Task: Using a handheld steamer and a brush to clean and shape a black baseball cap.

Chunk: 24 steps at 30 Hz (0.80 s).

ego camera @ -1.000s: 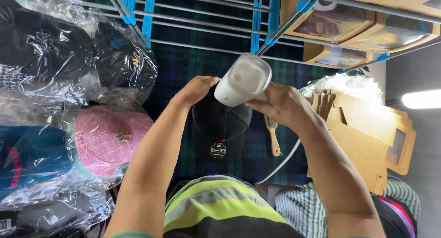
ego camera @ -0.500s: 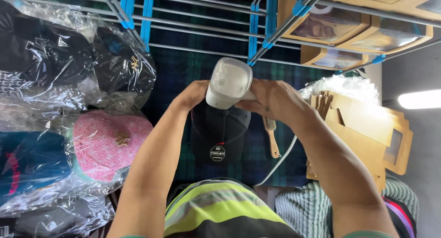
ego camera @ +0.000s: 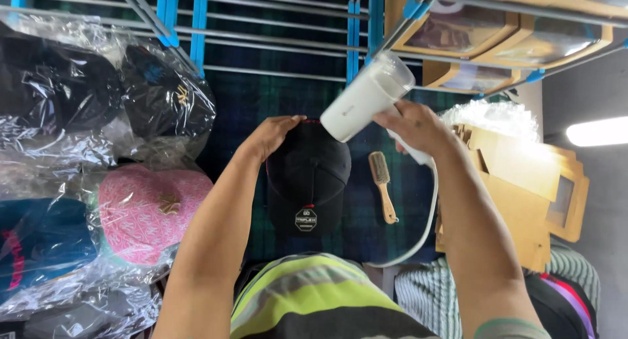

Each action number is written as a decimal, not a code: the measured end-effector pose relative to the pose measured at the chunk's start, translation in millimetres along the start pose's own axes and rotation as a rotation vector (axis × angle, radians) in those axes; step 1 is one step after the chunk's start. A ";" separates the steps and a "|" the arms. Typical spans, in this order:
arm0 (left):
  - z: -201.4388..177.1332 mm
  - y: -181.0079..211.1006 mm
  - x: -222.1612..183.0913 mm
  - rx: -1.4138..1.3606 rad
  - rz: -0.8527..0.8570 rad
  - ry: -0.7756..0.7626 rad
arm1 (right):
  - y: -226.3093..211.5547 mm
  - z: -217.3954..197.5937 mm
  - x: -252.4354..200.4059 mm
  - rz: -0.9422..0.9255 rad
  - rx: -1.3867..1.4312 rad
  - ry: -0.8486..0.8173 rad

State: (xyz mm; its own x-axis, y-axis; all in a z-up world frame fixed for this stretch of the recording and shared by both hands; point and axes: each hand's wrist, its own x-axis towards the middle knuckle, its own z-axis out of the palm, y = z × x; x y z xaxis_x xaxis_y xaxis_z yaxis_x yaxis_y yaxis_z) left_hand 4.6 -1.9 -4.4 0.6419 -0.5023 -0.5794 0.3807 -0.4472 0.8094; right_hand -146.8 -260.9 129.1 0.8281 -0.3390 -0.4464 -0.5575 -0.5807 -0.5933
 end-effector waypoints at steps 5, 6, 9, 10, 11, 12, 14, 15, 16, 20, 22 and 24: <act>2.4 16.1 -22.7 0.006 0.013 0.001 | 34.2 29.6 -50.3 0.118 0.124 0.098; 0.9 19.1 -25.9 -0.033 0.049 -0.001 | 23.3 32.5 -69.3 0.085 0.050 0.172; -2.3 6.2 -10.0 -0.014 0.048 -0.016 | -3.3 33.7 -89.4 -0.274 0.081 0.192; 0.8 12.6 -14.8 -0.012 0.050 -0.021 | 20.5 30.8 -69.5 -0.271 0.081 0.196; 2.1 16.9 -22.3 -0.032 0.054 -0.018 | 44.0 30.4 -50.3 -0.478 0.078 0.136; 3.6 21.1 -30.0 -0.052 0.058 -0.016 | 67.9 30.6 -31.6 -0.686 0.075 0.077; 4.7 17.5 -29.3 -0.025 0.020 -0.008 | 30.0 17.2 -7.7 -0.350 0.077 0.010; 2.8 19.6 -26.5 -0.002 -0.002 0.011 | 8.9 8.0 8.8 -0.032 0.072 -0.051; 1.9 29.0 -34.9 0.003 0.000 0.013 | 20.7 8.9 24.8 -0.035 0.077 -0.049; 6.5 46.7 -52.7 -0.018 -0.070 0.011 | 80.3 27.9 57.8 0.207 0.546 -0.210; 7.3 42.1 -48.5 -0.052 -0.070 0.038 | 106.8 43.5 48.7 0.297 0.649 -0.247; 5.6 33.3 -36.1 0.004 -0.079 0.017 | 127.1 56.8 27.4 0.368 0.749 -0.268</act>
State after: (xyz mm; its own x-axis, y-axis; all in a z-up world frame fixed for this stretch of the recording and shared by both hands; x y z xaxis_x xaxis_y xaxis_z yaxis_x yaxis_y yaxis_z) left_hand -9.7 -2.8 42.9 0.6215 -0.4525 -0.6396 0.4278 -0.4880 0.7609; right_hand -198.3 -302.0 3.4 0.5994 -0.1693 -0.7824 -0.7559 0.2019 -0.6228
